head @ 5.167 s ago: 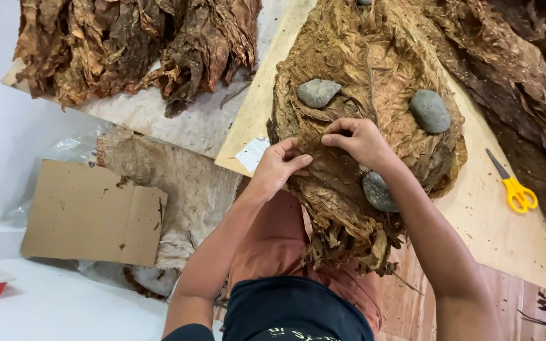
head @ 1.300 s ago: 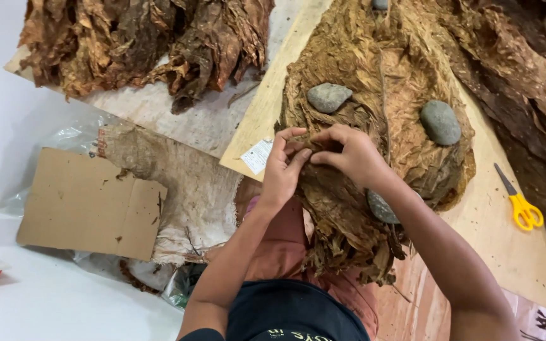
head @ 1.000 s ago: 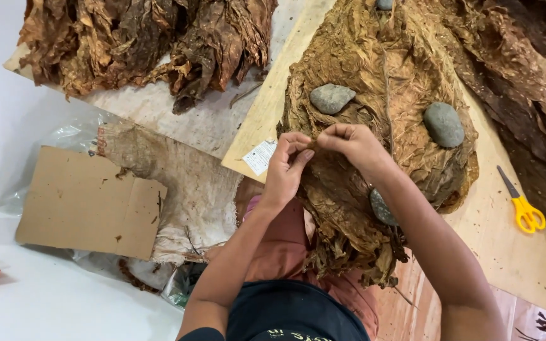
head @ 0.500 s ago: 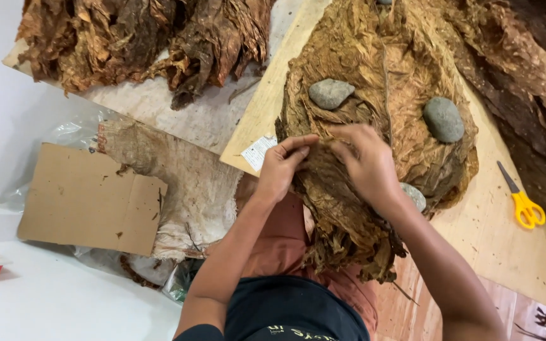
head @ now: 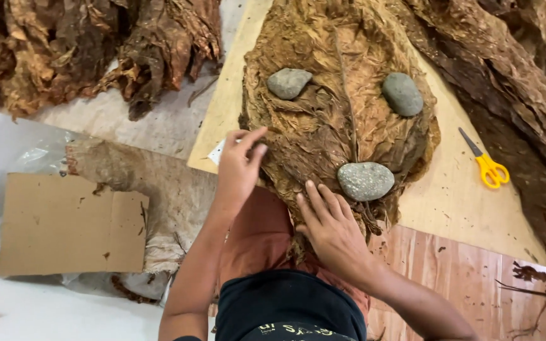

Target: Smoothing and weighing down large dried leaves with stones on a table, likely for snack packaging or processing.

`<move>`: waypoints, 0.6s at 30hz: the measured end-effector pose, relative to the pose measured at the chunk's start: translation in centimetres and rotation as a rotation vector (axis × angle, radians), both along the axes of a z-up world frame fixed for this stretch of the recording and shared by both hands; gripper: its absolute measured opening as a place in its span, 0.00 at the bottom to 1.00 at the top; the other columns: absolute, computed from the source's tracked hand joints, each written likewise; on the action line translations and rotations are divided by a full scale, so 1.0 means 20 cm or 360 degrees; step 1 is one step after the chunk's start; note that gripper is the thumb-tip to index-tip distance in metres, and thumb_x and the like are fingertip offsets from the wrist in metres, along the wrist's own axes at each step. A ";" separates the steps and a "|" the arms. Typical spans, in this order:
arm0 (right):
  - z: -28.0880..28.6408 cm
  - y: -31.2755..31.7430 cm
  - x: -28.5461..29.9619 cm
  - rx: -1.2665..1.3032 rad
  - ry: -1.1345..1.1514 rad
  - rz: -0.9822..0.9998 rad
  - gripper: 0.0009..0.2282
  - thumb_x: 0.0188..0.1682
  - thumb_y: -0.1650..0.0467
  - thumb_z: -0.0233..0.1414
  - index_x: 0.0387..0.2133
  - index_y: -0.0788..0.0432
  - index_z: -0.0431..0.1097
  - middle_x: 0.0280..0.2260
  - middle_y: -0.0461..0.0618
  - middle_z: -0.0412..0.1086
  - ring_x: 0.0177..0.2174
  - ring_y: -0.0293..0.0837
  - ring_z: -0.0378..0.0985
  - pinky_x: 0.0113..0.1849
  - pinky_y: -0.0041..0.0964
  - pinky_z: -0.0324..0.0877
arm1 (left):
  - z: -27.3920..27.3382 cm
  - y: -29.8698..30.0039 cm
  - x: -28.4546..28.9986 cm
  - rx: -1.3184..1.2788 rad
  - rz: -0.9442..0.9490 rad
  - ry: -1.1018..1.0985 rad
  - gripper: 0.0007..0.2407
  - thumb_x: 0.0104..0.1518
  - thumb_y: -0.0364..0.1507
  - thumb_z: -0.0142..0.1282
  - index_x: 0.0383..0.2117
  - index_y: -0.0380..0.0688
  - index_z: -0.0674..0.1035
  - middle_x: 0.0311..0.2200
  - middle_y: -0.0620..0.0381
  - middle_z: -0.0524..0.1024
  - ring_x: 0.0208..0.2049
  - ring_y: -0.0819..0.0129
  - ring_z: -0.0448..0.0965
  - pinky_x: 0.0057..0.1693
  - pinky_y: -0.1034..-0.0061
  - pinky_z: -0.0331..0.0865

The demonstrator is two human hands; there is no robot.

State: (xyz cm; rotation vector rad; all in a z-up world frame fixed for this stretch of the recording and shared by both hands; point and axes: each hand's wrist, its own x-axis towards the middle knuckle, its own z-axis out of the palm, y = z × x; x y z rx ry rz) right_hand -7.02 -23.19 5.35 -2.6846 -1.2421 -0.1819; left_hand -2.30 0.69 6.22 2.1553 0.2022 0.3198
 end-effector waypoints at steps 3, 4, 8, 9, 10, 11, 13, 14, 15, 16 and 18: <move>0.13 -0.07 -0.05 0.0196 0.0256 0.0080 0.25 0.56 0.61 0.48 0.62 0.62 0.61 0.66 0.63 0.55 0.65 0.60 0.53 0.61 0.59 0.54 | 0.03 0.01 0.01 -0.0143 0.0103 -0.0318 0.14 0.63 0.19 0.53 0.54 0.41 0.77 0.44 0.50 0.69 0.25 0.79 0.64 0.30 0.90 0.66; 0.15 -0.10 -0.06 0.0200 0.0257 0.0072 0.25 0.56 0.61 0.48 0.62 0.62 0.61 0.66 0.63 0.55 0.65 0.60 0.53 0.61 0.59 0.54 | 0.07 -0.01 0.01 -0.0141 0.0095 -0.0316 0.14 0.63 0.19 0.53 0.54 0.41 0.77 0.44 0.50 0.69 0.25 0.79 0.64 0.30 0.90 0.66; 0.14 -0.27 -0.04 0.0828 0.0261 0.0095 0.14 0.51 0.67 0.57 0.49 0.57 0.74 0.49 0.54 0.73 0.48 0.55 0.74 0.49 0.51 0.71 | 0.26 -0.13 -0.01 0.0057 0.0039 -0.0926 0.10 0.68 0.18 0.48 0.51 0.41 0.78 0.44 0.50 0.69 0.45 0.63 0.71 0.47 0.76 0.72; 0.12 -0.34 -0.04 0.0994 0.0287 0.0015 0.10 0.50 0.69 0.58 0.44 0.56 0.76 0.42 0.50 0.77 0.42 0.49 0.79 0.46 0.44 0.72 | 0.31 -0.18 0.00 0.0138 -0.0075 -0.1024 0.10 0.69 0.19 0.48 0.52 0.41 0.78 0.46 0.49 0.70 0.49 0.59 0.72 0.54 0.71 0.73; 0.12 -0.40 0.00 0.0984 0.0261 -0.0050 0.10 0.50 0.69 0.58 0.44 0.56 0.76 0.42 0.50 0.77 0.42 0.49 0.79 0.46 0.44 0.72 | 0.30 -0.23 0.04 0.0102 -0.0135 -0.1032 0.10 0.69 0.19 0.48 0.52 0.41 0.78 0.46 0.49 0.70 0.49 0.59 0.72 0.54 0.71 0.73; 0.10 -0.46 0.04 0.1069 0.0262 -0.0408 0.06 0.49 0.71 0.59 0.39 0.51 0.78 0.37 0.45 0.78 0.39 0.46 0.81 0.45 0.40 0.73 | 0.29 -0.28 0.07 0.0164 -0.0229 -0.1073 0.10 0.66 0.21 0.53 0.51 0.42 0.79 0.47 0.49 0.72 0.52 0.54 0.73 0.58 0.65 0.71; 0.09 -0.56 0.15 0.1154 0.0236 -0.0804 0.05 0.48 0.72 0.60 0.34 0.46 0.80 0.31 0.40 0.79 0.36 0.43 0.83 0.44 0.36 0.74 | 0.24 -0.38 0.13 0.0206 -0.0359 -0.1127 0.12 0.62 0.22 0.57 0.51 0.43 0.81 0.49 0.49 0.74 0.55 0.48 0.74 0.63 0.59 0.68; 0.09 -0.60 0.21 0.1244 0.0200 -0.1008 0.04 0.50 0.73 0.62 0.35 0.51 0.79 0.28 0.44 0.78 0.30 0.42 0.82 0.37 0.35 0.74 | 0.22 -0.43 0.15 0.0391 -0.0415 -0.0998 0.15 0.64 0.30 0.55 0.57 0.47 0.77 0.57 0.50 0.70 0.62 0.48 0.67 0.68 0.57 0.54; 0.08 -0.62 0.28 0.1336 0.0167 -0.1198 0.04 0.51 0.73 0.64 0.36 0.55 0.78 0.24 0.48 0.77 0.24 0.41 0.81 0.29 0.34 0.74 | 0.19 -0.47 0.17 0.0584 -0.0457 -0.0867 0.20 0.66 0.38 0.53 0.63 0.50 0.73 0.65 0.51 0.67 0.69 0.48 0.60 0.72 0.55 0.40; 0.07 -0.63 0.33 0.1338 0.0152 -0.1221 0.04 0.51 0.73 0.64 0.36 0.55 0.78 0.24 0.48 0.77 0.24 0.41 0.81 0.29 0.34 0.74 | 0.19 -0.49 0.17 0.0575 -0.0481 -0.0877 0.20 0.66 0.38 0.53 0.63 0.50 0.73 0.65 0.51 0.67 0.69 0.48 0.60 0.72 0.55 0.40; 0.06 -0.64 0.44 0.1725 0.0407 -0.1277 0.05 0.53 0.74 0.61 0.40 0.63 0.76 0.27 0.56 0.76 0.22 0.41 0.77 0.24 0.33 0.74 | 0.19 -0.52 0.18 0.0895 -0.0573 -0.0544 0.25 0.71 0.46 0.36 0.70 0.50 0.62 0.73 0.51 0.51 0.74 0.48 0.38 0.69 0.40 0.24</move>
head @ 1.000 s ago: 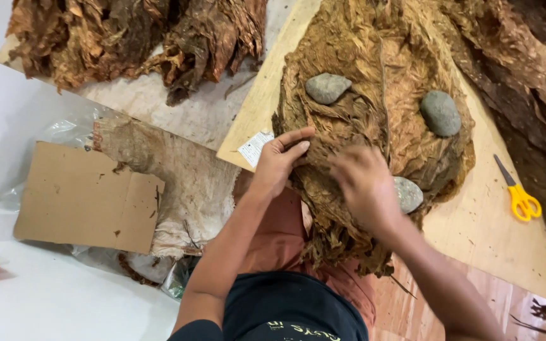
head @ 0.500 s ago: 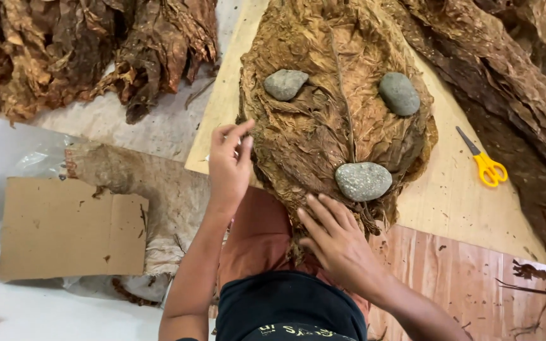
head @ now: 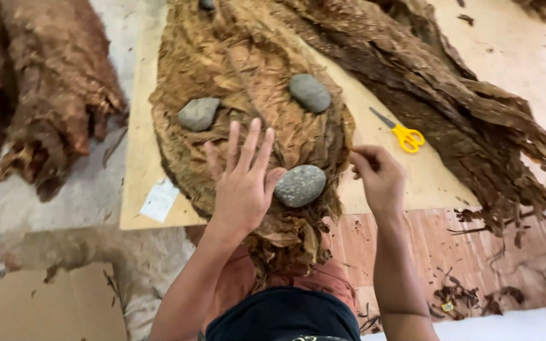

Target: Smoothing and weighing down large dried leaves with stones on a table, likely for snack packaging or processing.

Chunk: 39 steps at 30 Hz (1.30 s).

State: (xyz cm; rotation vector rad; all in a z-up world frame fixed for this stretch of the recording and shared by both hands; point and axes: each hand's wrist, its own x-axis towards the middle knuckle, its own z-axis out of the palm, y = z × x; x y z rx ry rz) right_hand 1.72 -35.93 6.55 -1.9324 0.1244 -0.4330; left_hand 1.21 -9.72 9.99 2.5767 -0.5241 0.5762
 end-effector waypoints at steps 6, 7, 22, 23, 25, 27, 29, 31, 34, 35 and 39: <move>-0.07 0.06 0.14 0.0172 0.0347 0.0151 0.16 0.46 0.71 0.65 0.45 0.65 0.70 0.27 0.52 0.74 0.23 0.37 0.74 0.22 0.27 0.75 | -0.29 0.10 0.00 0.0194 0.0114 0.0190 0.29 0.66 0.55 0.26 0.71 0.62 0.59 0.73 0.54 0.52 0.74 0.46 0.42 0.67 0.32 0.25; -0.11 0.05 0.16 0.0174 0.0347 0.0143 0.16 0.46 0.71 0.65 0.45 0.65 0.70 0.27 0.52 0.74 0.23 0.37 0.74 0.22 0.27 0.75 | -0.30 0.11 0.01 0.0196 0.0105 0.0190 0.29 0.66 0.55 0.26 0.71 0.62 0.59 0.73 0.54 0.52 0.74 0.46 0.42 0.67 0.32 0.25; -0.09 -0.01 0.04 0.0337 0.0615 0.0095 0.09 0.51 0.77 0.54 0.45 0.63 0.75 0.28 0.51 0.70 0.13 0.36 0.68 0.12 0.24 0.65 | -0.36 0.13 0.02 0.0165 0.0128 0.0247 0.28 0.65 0.55 0.35 0.70 0.65 0.61 0.73 0.57 0.51 0.74 0.50 0.42 0.69 0.37 0.25; -0.10 -0.02 0.03 0.0264 0.0596 0.0105 0.10 0.51 0.78 0.55 0.45 0.64 0.75 0.28 0.52 0.70 0.14 0.35 0.68 0.13 0.25 0.66 | -0.36 0.13 0.02 0.0156 0.0116 0.0253 0.28 0.65 0.55 0.34 0.70 0.65 0.60 0.73 0.57 0.50 0.74 0.50 0.41 0.69 0.38 0.24; -0.11 -0.03 0.02 0.0192 0.0580 0.0116 0.10 0.50 0.78 0.56 0.45 0.64 0.76 0.28 0.54 0.70 0.15 0.35 0.68 0.14 0.25 0.67 | -0.37 0.14 0.02 0.0148 0.0104 0.0263 0.28 0.65 0.55 0.34 0.70 0.65 0.60 0.73 0.57 0.50 0.74 0.50 0.40 0.69 0.38 0.23; -0.09 -0.04 0.02 0.0106 0.0466 0.0060 0.08 0.51 0.78 0.56 0.42 0.63 0.77 0.26 0.54 0.71 0.15 0.37 0.69 0.15 0.26 0.68 | -0.39 0.17 0.04 0.0023 0.0049 0.0379 0.29 0.64 0.57 0.28 0.70 0.66 0.60 0.74 0.63 0.46 0.75 0.58 0.32 0.70 0.46 0.16; -0.10 -0.08 0.06 0.0057 0.0362 -0.0005 0.07 0.51 0.78 0.57 0.42 0.64 0.77 0.25 0.54 0.71 0.15 0.37 0.69 0.15 0.26 0.69 | -0.33 0.18 0.00 -0.0040 0.0036 0.0314 0.27 0.65 0.53 0.34 0.69 0.63 0.62 0.74 0.59 0.48 0.75 0.56 0.35 0.70 0.46 0.19; -0.08 -0.09 0.12 0.0014 0.0255 -0.0076 0.06 0.52 0.78 0.57 0.41 0.65 0.77 0.25 0.55 0.72 0.15 0.37 0.69 0.15 0.26 0.69 | -0.24 0.16 0.00 -0.0096 0.0016 0.0248 0.25 0.67 0.49 0.40 0.69 0.60 0.64 0.73 0.56 0.50 0.74 0.53 0.37 0.70 0.47 0.22; -0.09 -0.08 0.26 -0.0137 0.0147 -0.0119 0.05 0.52 0.75 0.59 0.40 0.62 0.77 0.25 0.53 0.73 0.18 0.38 0.72 0.17 0.27 0.72 | -0.12 0.05 0.05 -0.0012 -0.0073 0.0246 0.25 0.66 0.52 0.36 0.67 0.62 0.66 0.71 0.57 0.54 0.74 0.56 0.34 0.70 0.45 0.17; -0.13 -0.09 0.32 -0.0410 0.0186 -0.0052 0.08 0.53 0.69 0.58 0.43 0.58 0.78 0.32 0.55 0.75 0.28 0.48 0.76 0.28 0.40 0.74 | -0.10 0.00 0.08 0.0083 -0.0133 0.0162 0.26 0.65 0.52 0.38 0.67 0.60 0.66 0.71 0.56 0.55 0.74 0.53 0.37 0.70 0.42 0.22; -0.14 0.00 0.38 -0.0783 0.0539 -0.0023 0.19 0.49 0.53 0.59 0.42 0.54 0.78 0.37 0.58 0.75 0.40 0.62 0.79 0.43 0.60 0.74 | -0.13 -0.22 0.25 0.0291 -0.0356 0.0150 0.28 0.65 0.53 0.36 0.66 0.53 0.66 0.71 0.55 0.55 0.73 0.49 0.44 0.69 0.35 0.32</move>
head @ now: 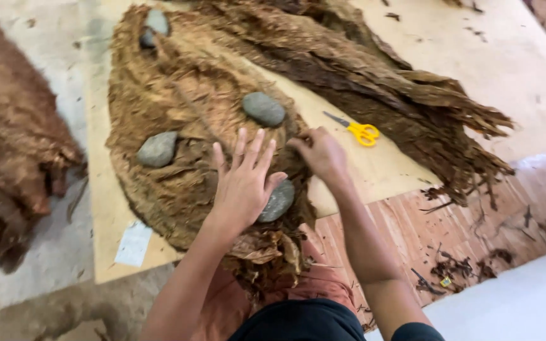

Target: Smoothing and weighing down large dried leaves with stones on a table, likely for snack packaging or processing.

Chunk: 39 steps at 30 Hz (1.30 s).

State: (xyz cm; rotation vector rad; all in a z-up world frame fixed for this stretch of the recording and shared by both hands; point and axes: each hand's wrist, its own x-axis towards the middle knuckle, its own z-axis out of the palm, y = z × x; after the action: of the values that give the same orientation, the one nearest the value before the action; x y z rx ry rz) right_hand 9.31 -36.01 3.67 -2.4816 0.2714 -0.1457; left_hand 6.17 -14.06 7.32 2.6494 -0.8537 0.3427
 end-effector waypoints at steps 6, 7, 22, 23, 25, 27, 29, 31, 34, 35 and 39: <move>-0.18 -0.10 -0.01 0.0442 0.0009 -0.0162 0.15 0.44 0.62 0.65 0.40 0.55 0.78 0.32 0.55 0.78 0.34 0.54 0.82 0.36 0.48 0.77 | -0.14 -0.14 0.15 0.0345 -0.0254 0.0247 0.29 0.65 0.55 0.28 0.68 0.59 0.62 0.72 0.61 0.53 0.73 0.55 0.46 0.69 0.30 0.34; -0.21 -0.12 -0.01 0.0446 0.0017 -0.0151 0.15 0.44 0.62 0.65 0.40 0.55 0.78 0.32 0.55 0.78 0.34 0.54 0.82 0.36 0.48 0.77 | -0.13 -0.13 0.14 0.0348 -0.0242 0.0254 0.29 0.65 0.55 0.28 0.68 0.59 0.62 0.72 0.61 0.53 0.73 0.55 0.46 0.69 0.30 0.34; -0.17 0.11 -0.22 -0.0198 -0.0933 0.0469 0.15 0.60 0.67 0.43 0.56 0.54 0.71 0.53 0.57 0.70 0.58 0.56 0.69 0.60 0.48 0.63 | -0.21 -0.08 0.14 0.0191 -0.0312 0.0083 0.18 0.61 0.54 0.44 0.45 0.68 0.82 0.59 0.62 0.71 0.68 0.56 0.62 0.67 0.31 0.47; -0.17 0.10 -0.23 -0.0328 -0.0690 0.0515 0.18 0.60 0.64 0.42 0.62 0.54 0.63 0.60 0.56 0.64 0.62 0.53 0.63 0.62 0.51 0.55 | -0.22 -0.06 0.13 -0.0032 -0.0331 -0.0122 0.13 0.62 0.47 0.50 0.45 0.66 0.82 0.56 0.63 0.74 0.64 0.60 0.68 0.68 0.43 0.51; -0.09 0.09 -0.29 -0.0450 -0.0440 0.0565 0.23 0.61 0.62 0.40 0.68 0.54 0.55 0.67 0.54 0.59 0.66 0.51 0.58 0.64 0.53 0.48 | -0.17 0.00 0.06 -0.0255 -0.0341 -0.0320 0.09 0.62 0.41 0.57 0.46 0.64 0.83 0.53 0.64 0.77 0.59 0.64 0.75 0.70 0.56 0.55; 0.06 0.11 -0.35 -0.0513 -0.0033 0.0578 0.27 0.60 0.57 0.38 0.72 0.50 0.46 0.71 0.57 0.48 0.69 0.55 0.46 0.64 0.65 0.41 | -0.04 0.09 -0.05 -0.0138 -0.0097 -0.0265 0.17 0.65 0.43 0.52 0.59 0.65 0.75 0.63 0.60 0.68 0.67 0.60 0.64 0.71 0.48 0.46; 0.07 0.08 -0.32 -0.0458 0.0075 0.0661 0.28 0.59 0.55 0.31 0.72 0.49 0.39 0.72 0.55 0.40 0.70 0.54 0.37 0.64 0.62 0.31 | -0.04 0.20 -0.14 -0.0063 0.0093 -0.0057 0.23 0.65 0.48 0.40 0.65 0.61 0.67 0.68 0.55 0.58 0.71 0.55 0.50 0.70 0.43 0.33; 0.05 0.07 -0.31 -0.0408 0.0193 0.0764 0.29 0.58 0.53 0.24 0.72 0.48 0.33 0.72 0.54 0.32 0.70 0.52 0.29 0.65 0.59 0.21 | -0.08 0.29 -0.23 0.0001 0.0304 0.0165 0.30 0.65 0.53 0.28 0.71 0.56 0.58 0.73 0.51 0.48 0.75 0.51 0.37 0.68 0.38 0.21; -0.02 0.06 -0.28 -0.0459 0.0115 0.0775 0.28 0.59 0.54 0.26 0.72 0.49 0.36 0.72 0.52 0.35 0.70 0.53 0.33 0.64 0.63 0.25 | -0.21 0.37 -0.32 0.0119 0.0687 0.0156 0.36 0.61 0.56 0.26 0.73 0.47 0.49 0.74 0.46 0.43 0.73 0.42 0.39 0.63 0.24 0.33; -0.06 0.05 -0.26 -0.0519 0.0073 0.0715 0.28 0.58 0.57 0.33 0.72 0.49 0.40 0.72 0.54 0.39 0.70 0.52 0.36 0.63 0.65 0.28 | -0.27 0.38 -0.31 0.0105 0.0689 0.0116 0.38 0.60 0.58 0.27 0.73 0.47 0.50 0.73 0.43 0.46 0.73 0.42 0.40 0.65 0.26 0.31; -0.19 0.01 -0.24 -0.0601 -0.0070 0.0685 0.29 0.57 0.60 0.46 0.72 0.51 0.48 0.70 0.56 0.51 0.68 0.54 0.49 0.59 0.76 0.48 | -0.27 0.39 -0.35 0.0011 0.0725 0.0136 0.39 0.60 0.59 0.35 0.72 0.44 0.56 0.71 0.36 0.51 0.73 0.40 0.44 0.67 0.30 0.28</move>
State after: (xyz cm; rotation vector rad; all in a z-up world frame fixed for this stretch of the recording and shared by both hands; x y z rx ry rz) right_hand 4.45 -35.71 -0.15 -2.8379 -0.3415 -0.0747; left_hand -0.79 -6.27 1.97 2.8221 -0.2162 0.3306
